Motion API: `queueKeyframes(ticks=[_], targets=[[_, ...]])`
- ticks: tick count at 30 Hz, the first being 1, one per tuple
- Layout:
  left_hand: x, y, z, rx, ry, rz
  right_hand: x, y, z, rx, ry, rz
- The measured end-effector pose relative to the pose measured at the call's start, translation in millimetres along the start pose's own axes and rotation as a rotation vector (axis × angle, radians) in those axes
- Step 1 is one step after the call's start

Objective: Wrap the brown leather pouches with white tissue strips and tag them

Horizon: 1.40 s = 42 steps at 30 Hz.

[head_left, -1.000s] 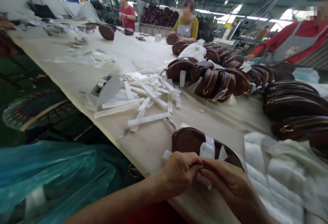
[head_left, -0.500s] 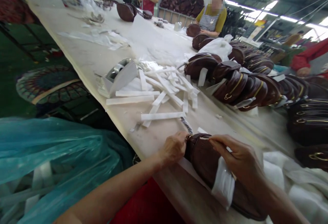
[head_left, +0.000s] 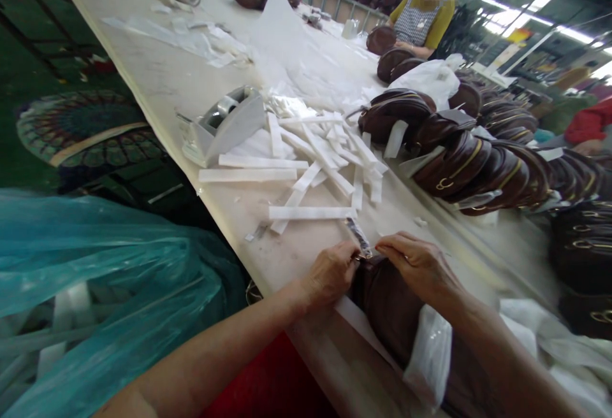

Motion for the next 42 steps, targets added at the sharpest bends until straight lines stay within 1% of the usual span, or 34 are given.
queueKeyframes(ticks=[6, 10, 12, 17, 21, 26, 29, 32, 36, 39, 42], targets=[[-2, -1.2, 2, -0.053, -0.049, -0.04, 12, 0, -7, -0.054, 0.03, 0.174], [-2, 1.9, 5, -0.089, -0.041, -0.061, 19, 4, -11, -0.02, 0.069, 0.284], [-2, 2.5, 6, -0.106, -0.038, -0.072, 23, 8, -12, 0.018, 0.058, 0.339], [-4, -3.8, 3, -0.13, -0.046, -0.102, 29, 15, -14, 0.041, 0.032, 0.419], [-6, -9.3, -2, -0.147, -0.01, -0.101, 32, 14, -12, 0.052, 0.042, 0.477], [-5, -2.6, -1, -0.262, -0.01, -0.127, 32, 14, -12, 0.058, 0.051, 0.47], [-4, -1.5, 0, -0.319, -0.035, -0.112, 32, 14, -12, 0.052, 0.052, 0.467], [-3, -10.9, 2, -0.418, -0.105, -0.133, 30, 11, -10, 0.058, 0.035, 0.455], [-4, -26.3, 6, -0.593, -0.25, -0.182, 26, 8, -4, 0.01, -0.009, 0.374], [-2, -31.0, 6, -0.724, -0.336, -0.219, 25, 13, 2, -0.014, -0.025, 0.356], [-1, -32.0, 6, -0.811, -0.381, -0.253, 26, 19, 8, -0.042, -0.041, 0.358]])
Point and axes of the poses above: each hand's wrist, its own x-axis towards the middle knuckle, its own y-axis out of the palm, z = x × y, the point moved 2 cm from there along x, towards the middle knuckle, and after that the axes turned 14 degrees about x, right-handed, at the moved point
